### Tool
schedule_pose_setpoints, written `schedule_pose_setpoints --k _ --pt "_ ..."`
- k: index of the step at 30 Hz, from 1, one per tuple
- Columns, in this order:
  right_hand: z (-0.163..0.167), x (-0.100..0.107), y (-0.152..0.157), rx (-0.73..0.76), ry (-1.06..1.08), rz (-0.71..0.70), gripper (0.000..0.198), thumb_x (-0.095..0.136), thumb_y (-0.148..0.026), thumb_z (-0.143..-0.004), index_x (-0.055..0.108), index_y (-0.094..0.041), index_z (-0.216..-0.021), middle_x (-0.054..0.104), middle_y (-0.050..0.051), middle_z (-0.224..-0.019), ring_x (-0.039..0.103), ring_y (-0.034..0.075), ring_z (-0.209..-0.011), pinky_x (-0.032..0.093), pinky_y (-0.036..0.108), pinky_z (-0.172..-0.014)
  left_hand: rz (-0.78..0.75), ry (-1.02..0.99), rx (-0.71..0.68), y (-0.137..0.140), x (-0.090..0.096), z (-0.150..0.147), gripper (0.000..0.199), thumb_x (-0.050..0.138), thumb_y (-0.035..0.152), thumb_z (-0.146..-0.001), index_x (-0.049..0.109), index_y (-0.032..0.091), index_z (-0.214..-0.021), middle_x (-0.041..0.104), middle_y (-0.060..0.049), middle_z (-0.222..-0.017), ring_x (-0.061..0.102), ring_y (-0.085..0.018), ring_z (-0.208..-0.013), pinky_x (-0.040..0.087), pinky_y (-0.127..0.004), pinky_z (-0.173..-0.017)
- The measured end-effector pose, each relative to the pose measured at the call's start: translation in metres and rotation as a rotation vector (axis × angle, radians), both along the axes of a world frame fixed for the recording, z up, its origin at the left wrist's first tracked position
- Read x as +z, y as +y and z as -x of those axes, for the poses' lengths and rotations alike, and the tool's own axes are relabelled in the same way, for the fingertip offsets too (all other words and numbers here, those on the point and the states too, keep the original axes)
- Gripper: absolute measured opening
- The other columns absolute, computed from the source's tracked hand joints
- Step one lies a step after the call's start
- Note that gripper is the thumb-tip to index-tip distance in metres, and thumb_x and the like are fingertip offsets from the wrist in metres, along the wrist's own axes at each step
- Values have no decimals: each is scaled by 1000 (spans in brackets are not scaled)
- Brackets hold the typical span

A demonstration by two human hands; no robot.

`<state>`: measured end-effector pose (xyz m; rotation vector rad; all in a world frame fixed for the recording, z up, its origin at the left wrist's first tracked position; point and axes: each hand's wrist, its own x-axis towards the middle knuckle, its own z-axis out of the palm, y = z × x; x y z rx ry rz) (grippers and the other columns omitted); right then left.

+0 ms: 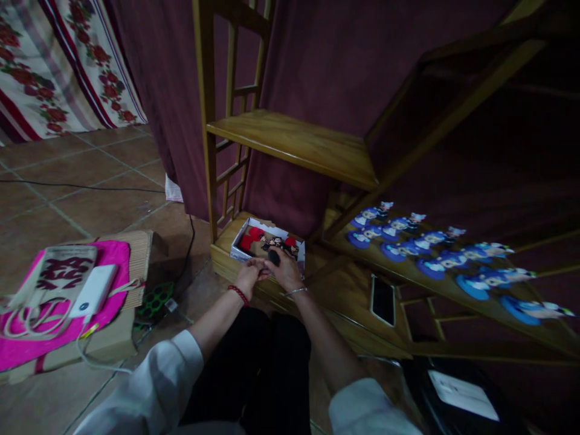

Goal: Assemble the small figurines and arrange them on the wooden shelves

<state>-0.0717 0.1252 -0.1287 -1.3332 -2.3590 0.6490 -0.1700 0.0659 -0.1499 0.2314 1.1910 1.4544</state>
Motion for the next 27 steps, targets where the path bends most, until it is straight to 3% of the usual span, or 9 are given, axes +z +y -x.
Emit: schedule_pose_setpoints --k 8,13,18,23,27 --pt "-2 -21 15 -50 -48 40 41 54 -27 -71 49 -21 -111 54 7 -109 52 18 -95 39 30 -85 53 68 48 2 -7 0 10 55 5 -65 55 12 -72 60 -2 -66 54 -7 -48 43 -20 -49" --pt "-6 -31 21 -56 -140 114 38 52 -33 -73 50 -23 -109 58 6 -105 54 20 -95 40 30 -80 -3 247 107 14 -10 2 15 51 1 -63 56 15 -67 57 1 -61 54 -9 -52 42 -21 -52" --pt "-6 -36 26 -60 -209 211 36 46 -43 -76 52 -26 -107 63 4 -98 58 20 -90 42 28 -73 -35 804 41 24 -14 17 22 50 1 -60 60 18 -70 59 -2 -71 54 -15 -70 42 -29 -72" --pt "-6 -42 28 -67 -256 244 42 37 -54 -77 53 -28 -106 63 4 -99 58 20 -90 42 28 -70 -108 1357 -196 26 -18 24 21 49 5 -63 63 18 -72 60 -7 -79 50 -21 -87 37 -34 -81" --pt "-6 -45 29 -76 -281 239 49 31 -59 -77 51 -29 -109 62 5 -100 58 21 -89 43 30 -70 -204 1627 -366 28 -22 21 21 44 8 -69 63 16 -73 60 -10 -78 49 -22 -86 34 -36 -83"
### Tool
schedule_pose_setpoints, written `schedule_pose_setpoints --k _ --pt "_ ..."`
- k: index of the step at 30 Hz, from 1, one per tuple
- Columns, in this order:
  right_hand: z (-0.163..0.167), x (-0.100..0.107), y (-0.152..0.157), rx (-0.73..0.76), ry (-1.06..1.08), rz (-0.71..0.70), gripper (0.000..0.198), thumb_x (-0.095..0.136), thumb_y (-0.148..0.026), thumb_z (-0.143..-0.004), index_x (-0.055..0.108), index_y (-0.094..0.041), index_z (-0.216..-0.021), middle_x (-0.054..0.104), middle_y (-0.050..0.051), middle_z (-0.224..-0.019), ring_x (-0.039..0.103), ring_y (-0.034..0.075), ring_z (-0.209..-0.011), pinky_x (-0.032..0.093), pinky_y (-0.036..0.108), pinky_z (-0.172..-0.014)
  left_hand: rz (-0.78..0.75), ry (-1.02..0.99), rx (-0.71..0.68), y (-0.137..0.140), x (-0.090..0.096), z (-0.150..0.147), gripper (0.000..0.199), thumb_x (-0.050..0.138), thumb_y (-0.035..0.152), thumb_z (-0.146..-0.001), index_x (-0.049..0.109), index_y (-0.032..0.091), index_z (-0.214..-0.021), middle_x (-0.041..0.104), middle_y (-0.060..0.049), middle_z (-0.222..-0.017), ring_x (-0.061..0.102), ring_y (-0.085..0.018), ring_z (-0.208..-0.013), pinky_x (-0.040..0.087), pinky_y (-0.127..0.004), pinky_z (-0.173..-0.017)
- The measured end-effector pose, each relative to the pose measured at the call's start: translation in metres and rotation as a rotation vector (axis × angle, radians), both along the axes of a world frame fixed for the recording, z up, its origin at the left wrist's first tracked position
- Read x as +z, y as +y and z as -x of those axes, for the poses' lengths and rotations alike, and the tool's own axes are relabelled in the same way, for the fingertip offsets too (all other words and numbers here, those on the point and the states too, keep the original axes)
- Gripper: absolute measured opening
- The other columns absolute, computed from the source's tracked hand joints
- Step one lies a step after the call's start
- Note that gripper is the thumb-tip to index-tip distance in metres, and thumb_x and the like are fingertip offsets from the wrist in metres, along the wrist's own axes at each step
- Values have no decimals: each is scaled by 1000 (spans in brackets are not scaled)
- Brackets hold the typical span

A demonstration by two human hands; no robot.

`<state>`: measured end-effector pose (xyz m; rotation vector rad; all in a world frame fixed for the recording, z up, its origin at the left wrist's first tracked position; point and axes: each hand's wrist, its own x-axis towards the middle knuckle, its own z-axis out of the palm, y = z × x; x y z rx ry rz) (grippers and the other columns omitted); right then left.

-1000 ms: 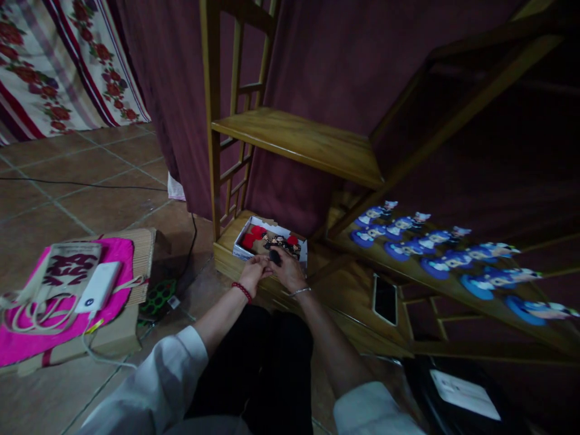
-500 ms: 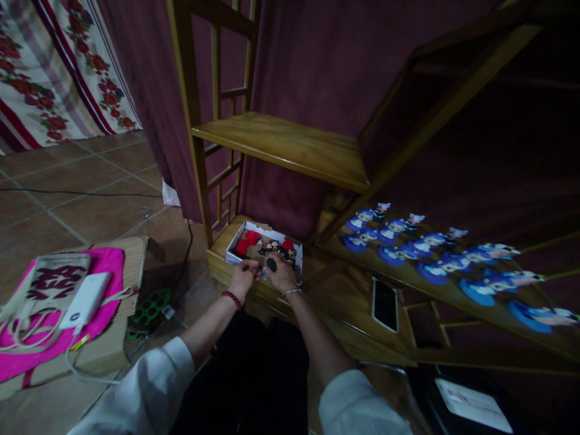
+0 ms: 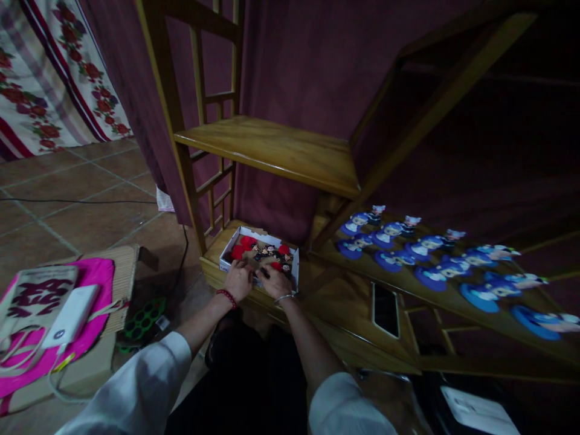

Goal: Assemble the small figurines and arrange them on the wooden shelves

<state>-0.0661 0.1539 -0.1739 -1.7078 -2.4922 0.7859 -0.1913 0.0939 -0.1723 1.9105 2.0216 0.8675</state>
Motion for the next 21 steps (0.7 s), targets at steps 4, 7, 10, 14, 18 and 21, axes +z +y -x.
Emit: schedule_pose_setpoints --k 4,7,10,14,18,21 --pt "1 -2 1 -2 -16 -9 50 28 -61 -77 51 -30 -110 63 5 -99 58 21 -88 42 31 -69 -3 5 -49 0 -2 -1 22 42 8 -72 62 17 -71 60 -9 -77 50 -21 -85 33 -36 -85" --pt "3 -3 2 -5 -47 -16 50 26 -59 -78 51 -30 -111 63 5 -97 59 21 -87 42 31 -68 -42 -108 -69 -4 -4 0 20 44 9 -73 62 17 -73 60 -10 -80 48 -22 -89 33 -38 -86" --pt "5 -2 1 -6 -69 -25 48 26 -57 -80 51 -30 -111 64 5 -95 59 21 -86 42 31 -68 -93 -157 -96 -9 -5 1 21 43 9 -73 61 18 -79 59 -10 -85 46 -22 -95 33 -39 -88" --pt "6 -1 -1 -12 -89 -33 48 24 -55 -81 52 -29 -109 64 6 -95 59 22 -84 41 32 -67 -182 -67 -69 -23 -6 5 29 38 7 -75 57 17 -95 53 -10 -101 39 -22 -105 33 -39 -91" --pt "7 0 -2 -21 -91 -67 45 24 -53 -81 54 -30 -106 64 5 -96 59 21 -85 41 32 -69 -164 72 -51 -42 -18 23 28 37 7 -75 56 17 -93 52 -10 -98 41 -21 -99 37 -36 -86" --pt "8 1 -3 -30 -129 -80 44 22 -49 -82 56 -30 -102 64 5 -95 59 21 -83 40 32 -68 -92 146 -24 -54 -34 44 24 40 6 -72 57 16 -84 52 -9 -90 44 -21 -92 40 -33 -80"
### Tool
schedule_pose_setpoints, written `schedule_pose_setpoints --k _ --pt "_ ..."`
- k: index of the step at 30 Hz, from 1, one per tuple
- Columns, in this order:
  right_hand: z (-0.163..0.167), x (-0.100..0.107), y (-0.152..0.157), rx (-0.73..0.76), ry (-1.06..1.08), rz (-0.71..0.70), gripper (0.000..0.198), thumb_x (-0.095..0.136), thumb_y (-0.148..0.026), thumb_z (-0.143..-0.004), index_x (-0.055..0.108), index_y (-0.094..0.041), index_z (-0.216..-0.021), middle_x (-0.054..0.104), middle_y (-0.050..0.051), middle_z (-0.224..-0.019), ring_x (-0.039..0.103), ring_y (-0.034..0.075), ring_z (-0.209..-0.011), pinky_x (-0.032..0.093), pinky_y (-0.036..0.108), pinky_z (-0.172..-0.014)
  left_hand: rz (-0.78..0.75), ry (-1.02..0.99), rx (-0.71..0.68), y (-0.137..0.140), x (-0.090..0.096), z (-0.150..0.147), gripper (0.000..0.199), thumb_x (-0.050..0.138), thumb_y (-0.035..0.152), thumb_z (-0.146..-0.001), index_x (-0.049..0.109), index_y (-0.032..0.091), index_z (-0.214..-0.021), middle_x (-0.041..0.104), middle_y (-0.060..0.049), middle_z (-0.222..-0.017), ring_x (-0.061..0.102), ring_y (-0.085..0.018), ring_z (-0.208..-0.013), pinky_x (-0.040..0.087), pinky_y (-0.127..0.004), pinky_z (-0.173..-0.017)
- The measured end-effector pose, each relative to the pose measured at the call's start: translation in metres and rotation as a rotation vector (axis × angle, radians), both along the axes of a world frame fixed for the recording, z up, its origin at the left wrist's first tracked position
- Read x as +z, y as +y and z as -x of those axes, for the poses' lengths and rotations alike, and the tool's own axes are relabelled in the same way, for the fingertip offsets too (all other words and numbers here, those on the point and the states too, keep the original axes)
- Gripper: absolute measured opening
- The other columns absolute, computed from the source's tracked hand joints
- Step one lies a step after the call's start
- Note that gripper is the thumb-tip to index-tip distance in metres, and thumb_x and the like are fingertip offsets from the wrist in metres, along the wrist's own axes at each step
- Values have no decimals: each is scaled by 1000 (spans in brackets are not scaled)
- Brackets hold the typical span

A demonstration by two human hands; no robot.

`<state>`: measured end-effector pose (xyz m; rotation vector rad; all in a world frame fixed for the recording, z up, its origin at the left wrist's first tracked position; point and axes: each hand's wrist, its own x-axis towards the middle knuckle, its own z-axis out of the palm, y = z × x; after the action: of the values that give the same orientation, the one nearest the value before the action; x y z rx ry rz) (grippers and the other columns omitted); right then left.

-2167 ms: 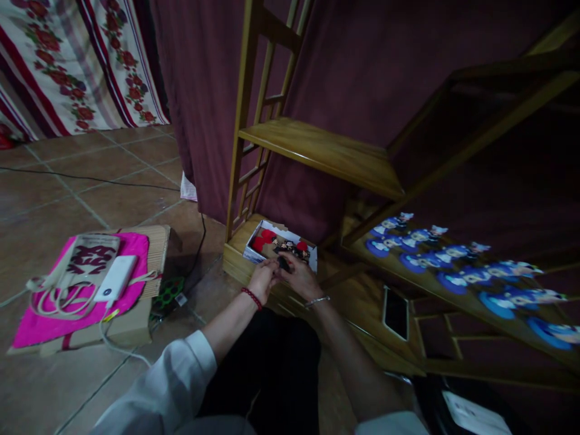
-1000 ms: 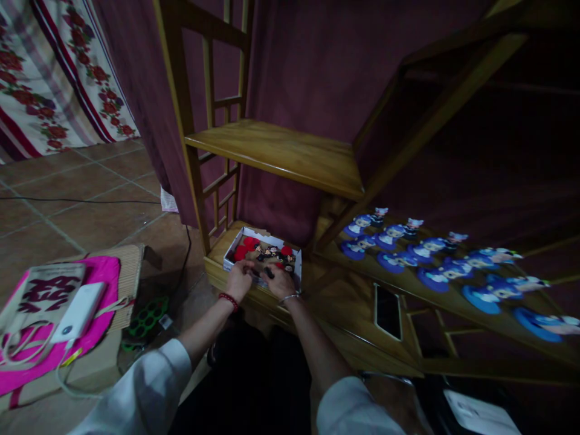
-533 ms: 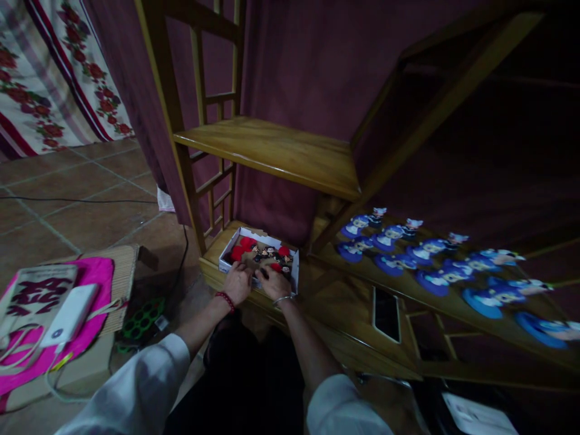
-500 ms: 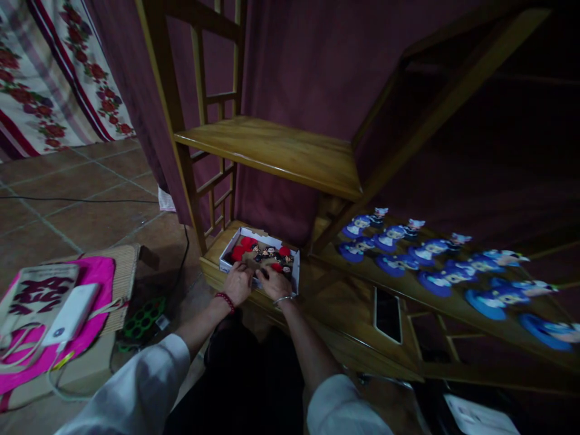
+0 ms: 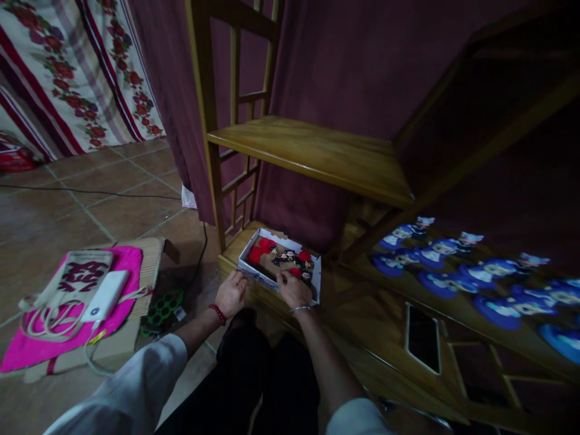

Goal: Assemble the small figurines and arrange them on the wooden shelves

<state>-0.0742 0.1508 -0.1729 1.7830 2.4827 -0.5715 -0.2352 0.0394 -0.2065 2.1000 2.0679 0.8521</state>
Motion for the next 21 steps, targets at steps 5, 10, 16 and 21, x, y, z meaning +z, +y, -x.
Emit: schedule_pose_setpoints --k 5,10,16,21 --pt "3 4 -1 1 -63 14 45 20 -47 -83 60 -28 -91 63 5 -97 59 21 -83 39 32 -67 100 80 76 -9 -28 39 24 40 4 -70 59 16 -79 53 -9 -93 44 -20 -92 40 -32 -80" --pt "5 4 -1 19 -94 -2 45 19 -44 -85 60 -27 -91 61 3 -101 56 17 -87 38 29 -71 247 193 193 -15 -50 81 25 39 7 -72 61 14 -81 54 -10 -98 41 -21 -99 38 -31 -84" --pt "6 1 -2 31 -105 -29 44 18 -42 -85 59 -27 -91 59 0 -103 55 15 -89 39 28 -73 524 346 254 -35 -65 140 26 41 15 -74 63 12 -86 55 -14 -102 37 -24 -107 36 -33 -85" --pt "6 0 -2 42 -126 -35 45 18 -41 -85 60 -26 -92 59 1 -102 55 16 -89 39 28 -73 707 389 330 -52 -64 185 28 42 15 -73 65 15 -89 57 -11 -105 40 -25 -105 36 -34 -82"
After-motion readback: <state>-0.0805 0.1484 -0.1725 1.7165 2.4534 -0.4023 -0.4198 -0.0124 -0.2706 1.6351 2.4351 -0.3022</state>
